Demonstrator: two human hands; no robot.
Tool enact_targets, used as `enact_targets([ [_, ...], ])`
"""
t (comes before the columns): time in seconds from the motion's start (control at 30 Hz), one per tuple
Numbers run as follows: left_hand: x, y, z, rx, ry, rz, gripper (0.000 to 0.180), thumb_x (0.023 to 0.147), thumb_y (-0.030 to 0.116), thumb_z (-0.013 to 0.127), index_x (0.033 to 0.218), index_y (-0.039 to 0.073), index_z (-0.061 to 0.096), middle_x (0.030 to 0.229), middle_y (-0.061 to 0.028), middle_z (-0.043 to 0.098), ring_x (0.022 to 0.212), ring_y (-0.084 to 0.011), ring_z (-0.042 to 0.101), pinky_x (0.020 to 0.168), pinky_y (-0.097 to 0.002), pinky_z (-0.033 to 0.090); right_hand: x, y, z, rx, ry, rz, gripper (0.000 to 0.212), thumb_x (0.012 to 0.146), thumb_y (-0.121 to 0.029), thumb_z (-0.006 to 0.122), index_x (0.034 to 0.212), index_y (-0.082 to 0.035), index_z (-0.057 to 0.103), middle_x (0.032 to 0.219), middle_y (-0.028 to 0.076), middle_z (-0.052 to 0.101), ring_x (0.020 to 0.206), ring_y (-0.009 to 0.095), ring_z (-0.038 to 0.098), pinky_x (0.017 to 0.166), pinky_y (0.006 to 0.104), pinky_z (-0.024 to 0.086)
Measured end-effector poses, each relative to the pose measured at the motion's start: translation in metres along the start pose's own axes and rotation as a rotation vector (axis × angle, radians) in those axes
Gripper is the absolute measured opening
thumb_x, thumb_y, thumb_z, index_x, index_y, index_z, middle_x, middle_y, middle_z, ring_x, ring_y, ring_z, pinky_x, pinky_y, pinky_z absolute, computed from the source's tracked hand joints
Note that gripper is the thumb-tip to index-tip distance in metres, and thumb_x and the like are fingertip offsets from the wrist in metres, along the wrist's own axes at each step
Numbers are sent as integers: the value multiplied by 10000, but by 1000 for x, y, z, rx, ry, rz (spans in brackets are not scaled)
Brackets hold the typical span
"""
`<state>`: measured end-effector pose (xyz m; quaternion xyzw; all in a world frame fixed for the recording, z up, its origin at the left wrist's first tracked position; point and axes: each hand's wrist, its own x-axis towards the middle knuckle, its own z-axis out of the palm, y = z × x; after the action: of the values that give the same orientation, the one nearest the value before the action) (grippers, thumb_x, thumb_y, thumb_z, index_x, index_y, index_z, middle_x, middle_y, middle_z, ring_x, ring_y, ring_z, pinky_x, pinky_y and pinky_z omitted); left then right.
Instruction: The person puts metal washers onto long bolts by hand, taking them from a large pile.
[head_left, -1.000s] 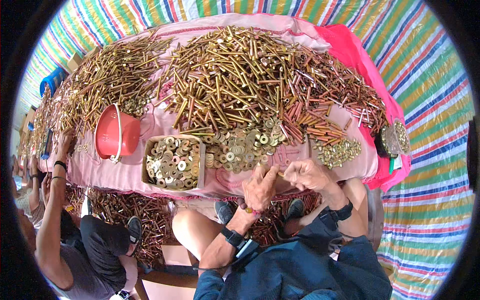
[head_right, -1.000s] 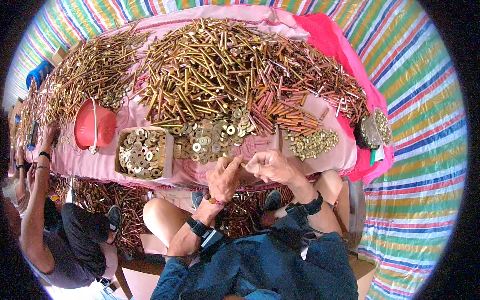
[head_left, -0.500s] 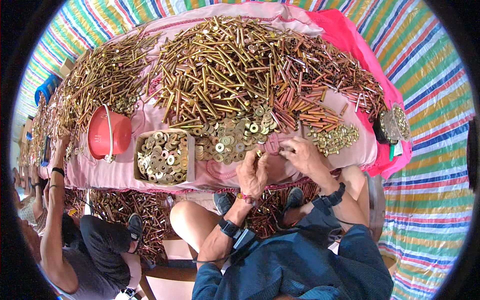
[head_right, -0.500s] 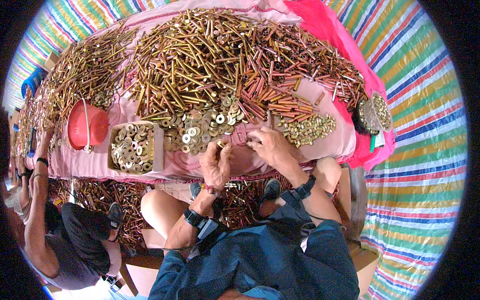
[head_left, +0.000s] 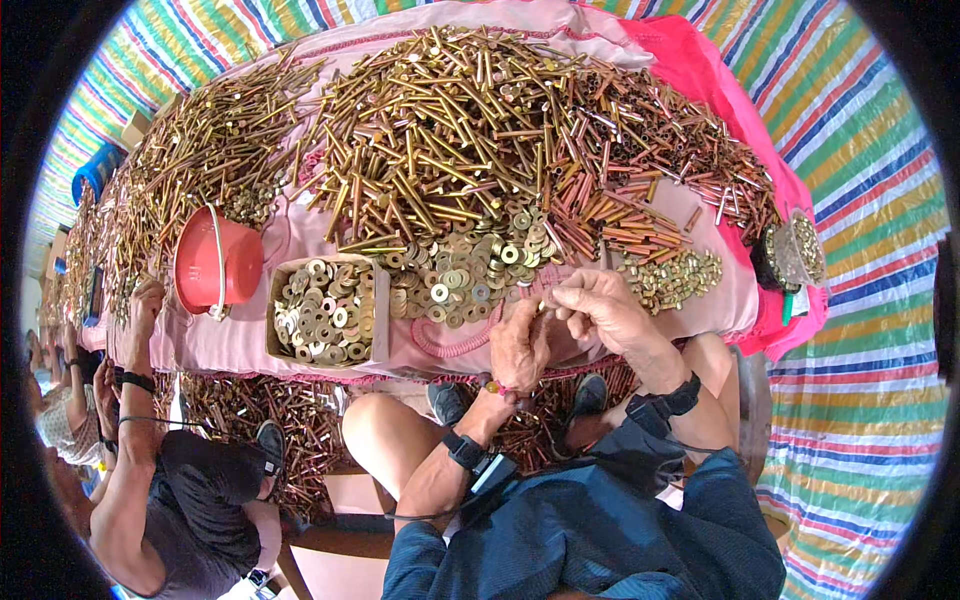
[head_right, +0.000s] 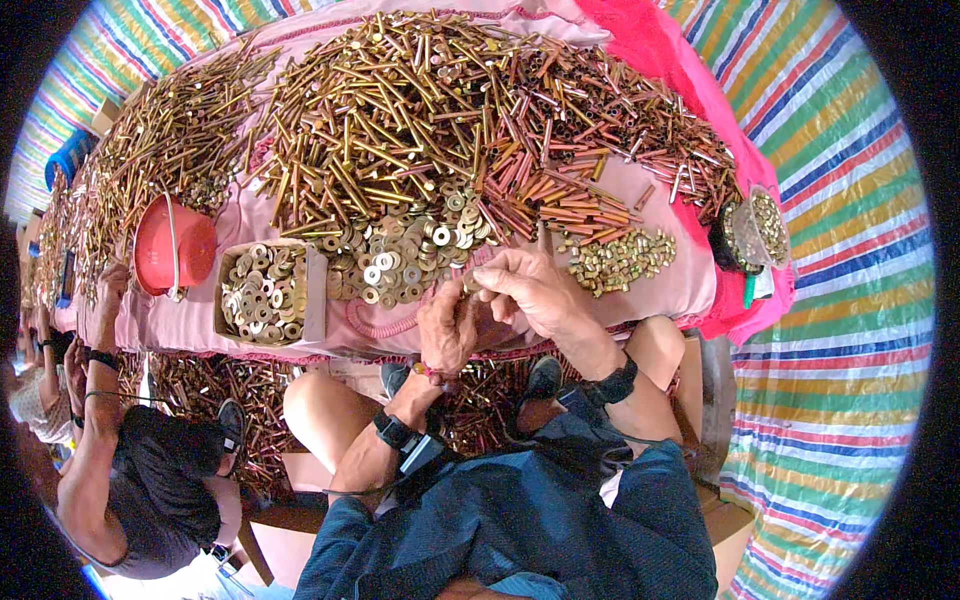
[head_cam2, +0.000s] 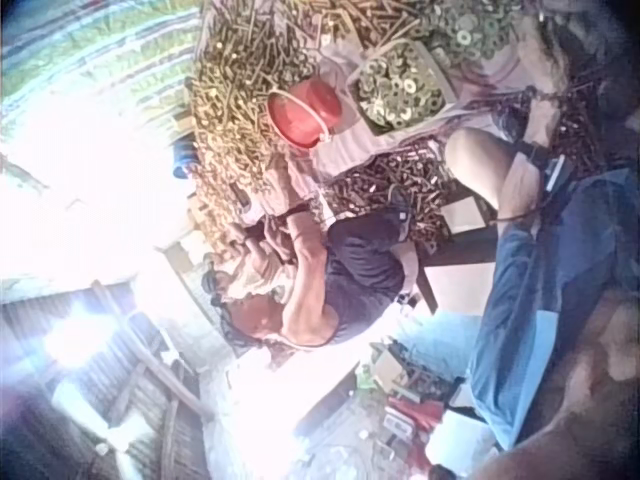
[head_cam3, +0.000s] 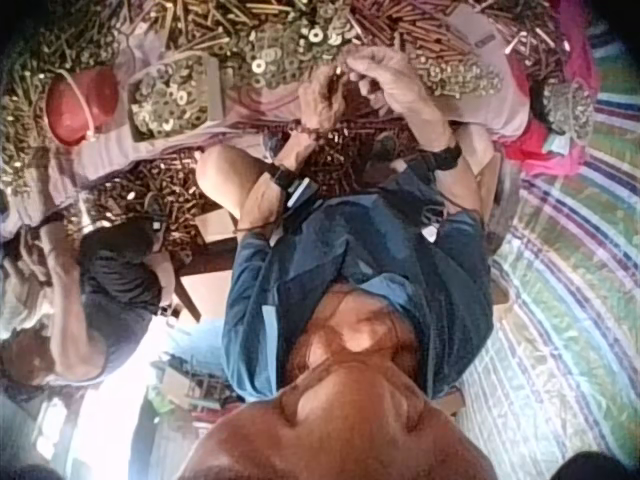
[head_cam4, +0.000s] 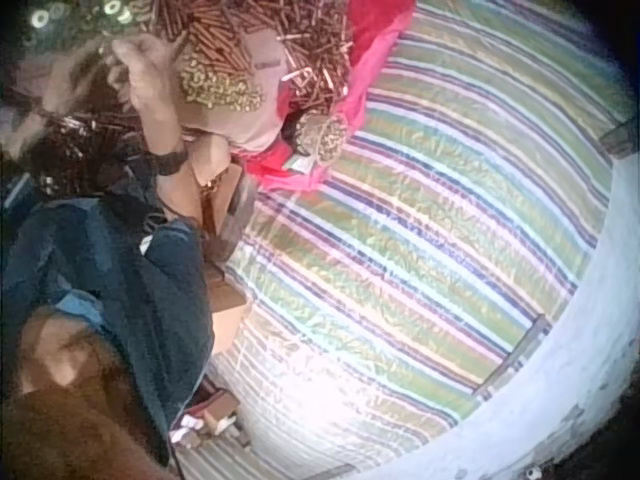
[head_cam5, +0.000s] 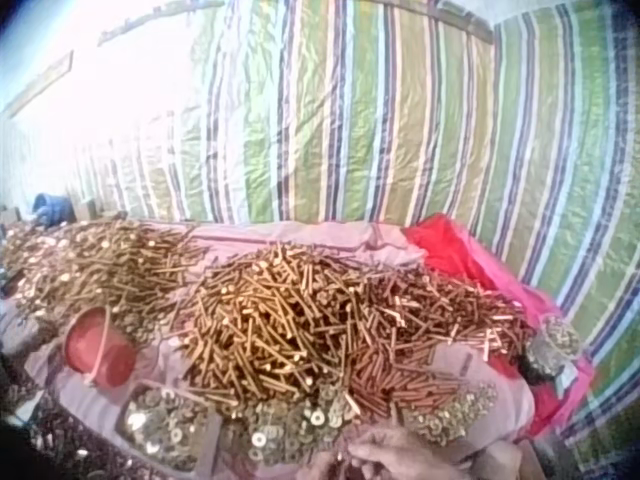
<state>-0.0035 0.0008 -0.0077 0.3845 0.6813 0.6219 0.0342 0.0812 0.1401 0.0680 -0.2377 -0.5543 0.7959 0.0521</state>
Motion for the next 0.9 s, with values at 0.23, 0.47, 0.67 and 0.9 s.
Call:
enact_targets([
  [0.23,-4,-5,-4,-21,-51,-82,206,852,-44,606,1040,36,636,785,-166,654,724,-346,675,645,-390,517,3,6,8,-92,32,36,259,948,-296,708,931,-40,677,742,19,663,508,81,595,421,202,425],
  [0.47,1,4,-4,-25,-35,-140,118,917,76,658,1027,35,651,765,-167,637,664,-319,642,614,-395,493,42,24,-26,-865,502,-596,339,865,-308,779,984,-10,668,820,103,686,668,208,671,517,326,497],
  [0.67,0,4,-5,-10,-51,-183,243,914,120,676,1134,23,637,897,-179,693,788,-322,691,708,-406,534,51,22,-37,-1200,496,-447,249,871,-213,750,992,-4,692,865,138,692,697,230,656,594,360,516],
  [0.9,5,18,-7,-82,-9,-129,390,959,163,660,1322,62,558,934,-169,709,769,-305,707,683,-378,548,7,-17,-47,-455,417,-339,183,963,-183,691,1067,-33,681,714,-1,638,595,54,588,513,202,473],
])
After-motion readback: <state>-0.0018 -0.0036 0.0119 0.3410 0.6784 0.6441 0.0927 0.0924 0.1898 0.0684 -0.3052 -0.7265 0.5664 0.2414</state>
